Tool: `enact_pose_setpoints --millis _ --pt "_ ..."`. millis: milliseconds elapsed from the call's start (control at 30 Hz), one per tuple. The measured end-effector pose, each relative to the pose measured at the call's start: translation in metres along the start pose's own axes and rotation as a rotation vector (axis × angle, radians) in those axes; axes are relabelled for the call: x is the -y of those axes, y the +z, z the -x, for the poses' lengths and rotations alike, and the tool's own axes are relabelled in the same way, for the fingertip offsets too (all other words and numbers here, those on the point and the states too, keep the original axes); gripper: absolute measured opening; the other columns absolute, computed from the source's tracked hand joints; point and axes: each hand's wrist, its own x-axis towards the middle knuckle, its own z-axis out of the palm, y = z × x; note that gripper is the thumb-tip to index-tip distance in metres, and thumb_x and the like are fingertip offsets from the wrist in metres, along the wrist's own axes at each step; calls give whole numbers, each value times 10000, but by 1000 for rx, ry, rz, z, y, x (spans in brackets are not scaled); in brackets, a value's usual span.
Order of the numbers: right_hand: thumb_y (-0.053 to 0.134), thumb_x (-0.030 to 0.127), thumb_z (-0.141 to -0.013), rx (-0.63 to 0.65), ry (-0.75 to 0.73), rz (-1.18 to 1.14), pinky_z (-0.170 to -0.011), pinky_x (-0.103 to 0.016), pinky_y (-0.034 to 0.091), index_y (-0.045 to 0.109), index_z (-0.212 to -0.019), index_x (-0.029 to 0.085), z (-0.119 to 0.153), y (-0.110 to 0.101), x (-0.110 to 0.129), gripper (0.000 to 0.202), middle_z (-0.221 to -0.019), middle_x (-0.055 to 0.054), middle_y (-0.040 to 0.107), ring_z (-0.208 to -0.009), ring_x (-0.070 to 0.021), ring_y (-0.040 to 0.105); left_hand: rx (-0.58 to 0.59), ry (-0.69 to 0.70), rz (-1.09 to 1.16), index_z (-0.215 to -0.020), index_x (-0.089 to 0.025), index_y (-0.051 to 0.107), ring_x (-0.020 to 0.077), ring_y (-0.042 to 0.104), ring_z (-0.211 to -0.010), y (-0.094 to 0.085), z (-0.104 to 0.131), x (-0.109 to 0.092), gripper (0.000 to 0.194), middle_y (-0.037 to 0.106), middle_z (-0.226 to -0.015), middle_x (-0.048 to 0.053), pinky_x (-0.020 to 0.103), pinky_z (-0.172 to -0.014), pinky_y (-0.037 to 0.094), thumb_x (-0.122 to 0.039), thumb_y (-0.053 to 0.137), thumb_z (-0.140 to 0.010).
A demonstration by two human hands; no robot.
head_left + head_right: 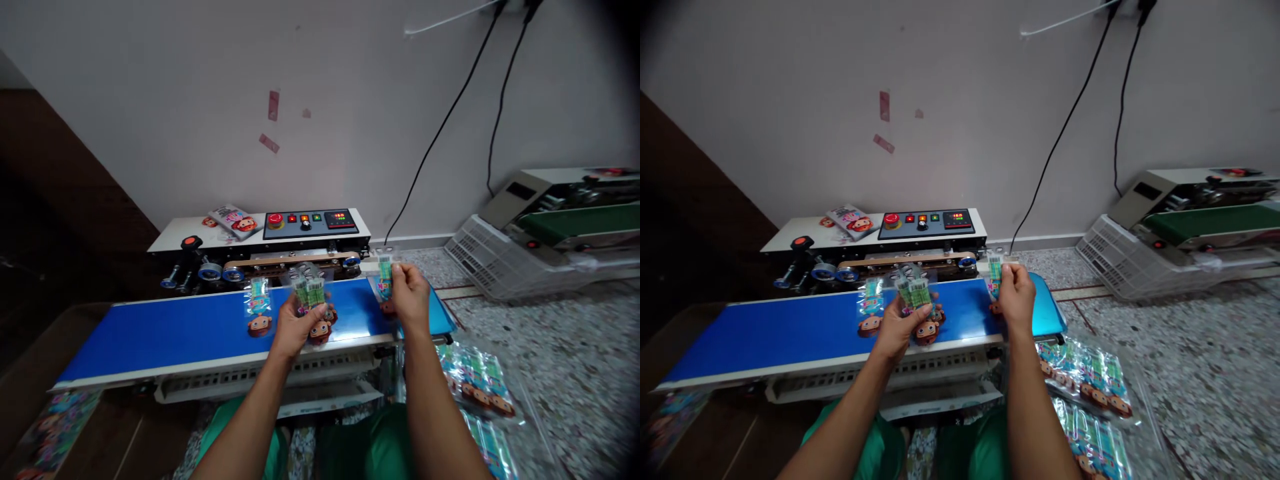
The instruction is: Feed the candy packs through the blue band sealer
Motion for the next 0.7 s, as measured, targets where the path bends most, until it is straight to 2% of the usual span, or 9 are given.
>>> enact_pose_setpoints --millis 100,167,267,367,467,533,633,700 --pt "408 394 -856 39 -11 372 -621 -294 382 655 -873 132 -10 -3 -19 360 -749 -97 656 -693 -211 572 -1 -29 11 -983 -141 593 236 695 -735 0 0 -2 431 719 -870 95 324 -611 561 -326 766 -634" --pt "390 349 -864 69 20 538 -624 -303 360 665 -904 129 -12 2 -23 354 -779 -124 670 -721 -232 585 2 -50 24 -980 -138 592 236 694 -709 2 0 -1 434 718 -854 95 332 -595 560 -320 770 -628" --pt "382 318 -875 86 67 662 -623 -310 349 663 -955 131 -11 13 -18 346 -800 -145 676 -734 -245 601 5 -71 32 -977 -139 577 231 691 -668 3 1 0 436 716 -843 97 322 -549 553 -315 771 -627" --pt "374 300 -887 143 34 667 -652 -319 370 651 -990 127 -8 26 -8 343 -820 -152 677 -756 -247 609 6 -80 38 -980 -140 567 215 680 -600 5 2 0 452 715 -793 85 308 -515 541 -326 772 -623" --pt "398 322 -890 147 -122 535 -750 -343 401 630 -1041 108 1 34 7 351 -941 -171 665 -888 -260 595 -5 -69 40 -966 -141 573 192 666 -557 4 1 1 457 712 -749 64 309 -533 541 -327 782 -605" --pt "430 384 -886 162 -192 303 -785 -335 419 626 -1047 127 12 36 21 362 -989 -146 658 -926 -241 586 -28 -45 28 -947 -142 584 172 652 -534 4 -1 3 440 709 -732 49 296 -535 534 -321 786 -600" --pt "467 453 -870 408 -158 -132 -728 -290 457 635 -1041 191 33 36 41 355 -960 -67 676 -847 -187 607 -84 44 16 -929 -148 611 149 658 -613 3 -4 6 408 714 -784 31 264 -615 529 -275 797 -589" --pt "526 446 -842 538 -135 -320 -709 -274 464 667 -974 199 45 39 49 313 -910 -40 686 -811 -171 609 -99 93 18 -935 -155 627 139 660 -690 2 -5 8 401 716 -833 20 247 -683 520 -246 801 -586"
